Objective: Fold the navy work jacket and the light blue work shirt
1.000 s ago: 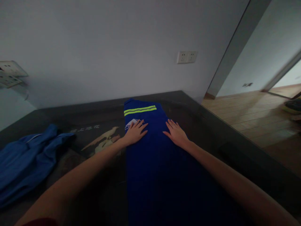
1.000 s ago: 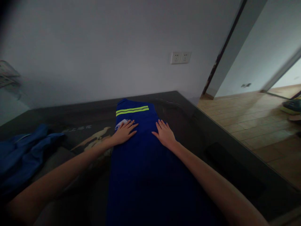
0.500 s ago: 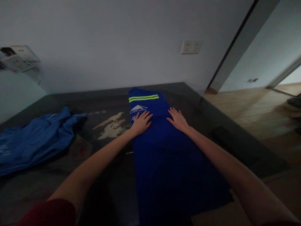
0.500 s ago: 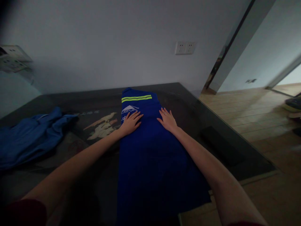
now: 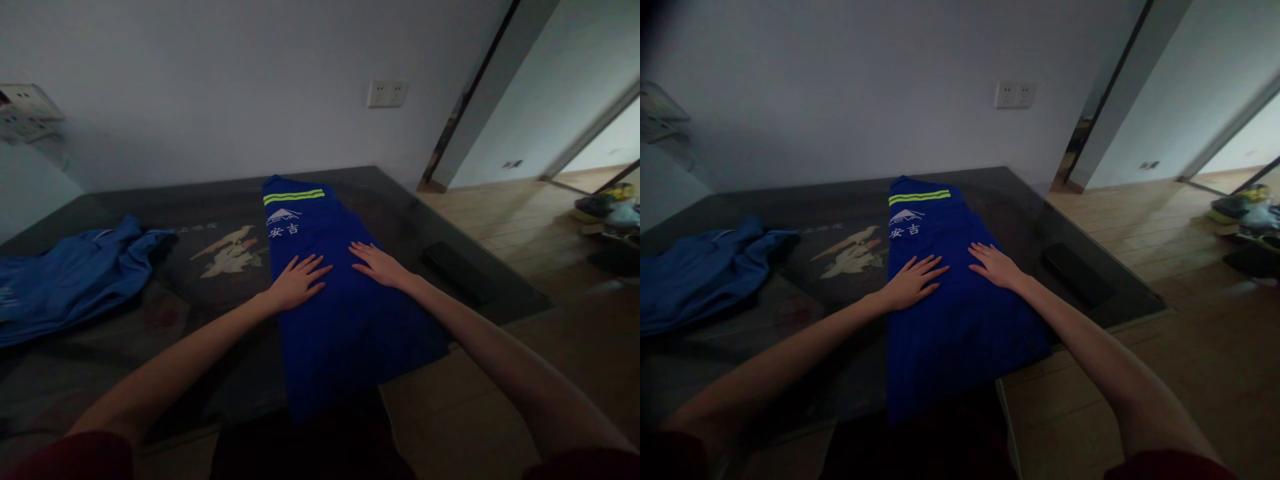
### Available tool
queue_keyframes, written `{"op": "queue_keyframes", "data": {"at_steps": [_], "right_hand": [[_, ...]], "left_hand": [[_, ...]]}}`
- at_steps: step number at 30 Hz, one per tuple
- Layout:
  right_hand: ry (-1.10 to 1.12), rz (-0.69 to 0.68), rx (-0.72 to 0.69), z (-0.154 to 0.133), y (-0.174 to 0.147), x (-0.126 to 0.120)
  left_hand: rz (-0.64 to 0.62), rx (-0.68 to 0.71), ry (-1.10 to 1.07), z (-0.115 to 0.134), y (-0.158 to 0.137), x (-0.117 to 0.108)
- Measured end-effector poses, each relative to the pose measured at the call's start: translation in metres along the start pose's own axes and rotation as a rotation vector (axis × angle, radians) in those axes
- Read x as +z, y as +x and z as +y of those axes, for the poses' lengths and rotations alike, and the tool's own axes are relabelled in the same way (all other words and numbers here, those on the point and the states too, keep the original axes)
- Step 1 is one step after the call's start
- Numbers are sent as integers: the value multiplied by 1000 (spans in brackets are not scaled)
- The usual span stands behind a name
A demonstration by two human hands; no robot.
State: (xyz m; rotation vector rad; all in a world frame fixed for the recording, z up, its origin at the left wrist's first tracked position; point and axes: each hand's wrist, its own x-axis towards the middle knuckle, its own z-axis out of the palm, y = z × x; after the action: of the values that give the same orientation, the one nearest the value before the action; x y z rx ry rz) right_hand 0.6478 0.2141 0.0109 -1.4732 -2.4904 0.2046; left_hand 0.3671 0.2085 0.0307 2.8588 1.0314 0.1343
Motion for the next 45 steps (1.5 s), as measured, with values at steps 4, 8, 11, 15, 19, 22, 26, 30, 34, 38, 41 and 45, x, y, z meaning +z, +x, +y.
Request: {"op": "queue_keyframes", "data": {"at_steps": [4, 8, 11, 15, 19, 22, 26, 30, 34, 38, 41, 45], "right_hand": [[125, 145, 6, -4, -13, -17], [366, 314, 190, -18, -59, -55], [494, 256, 356, -35, -109, -77], [522, 162, 473, -64, -164, -73], [516, 195, 525, -83, -182, -52], [571, 245, 560, -87, -186, -42], [746, 364, 567, -86, -194, -38], [1022, 464, 613, -94, -191, -40], [1236, 616, 626, -107, -176, -45], [1151, 662, 532, -102, -176, -50], [871, 704, 551, -90, -190, -52], [624, 538, 438, -77, -205, -51]], "left_hand": [[72, 18, -40, 10, -10, -5], [113, 129, -198, 28, -27, -17], [136, 229, -295, 45, -23, -32], [156, 317, -317, 70, 21, -43], [108, 409, -280, 96, 79, -34], [19, 552, -289, 114, 98, -26], [20, 595, -369, 141, 68, -27], [43, 313, -296, 178, 18, -29], [-4, 131, -177, 196, 8, -25], [-1, 82, -324, 177, 25, -34], [93, 56, -477, 157, 34, -54], [212, 8, -550, 144, 39, -80]]}}
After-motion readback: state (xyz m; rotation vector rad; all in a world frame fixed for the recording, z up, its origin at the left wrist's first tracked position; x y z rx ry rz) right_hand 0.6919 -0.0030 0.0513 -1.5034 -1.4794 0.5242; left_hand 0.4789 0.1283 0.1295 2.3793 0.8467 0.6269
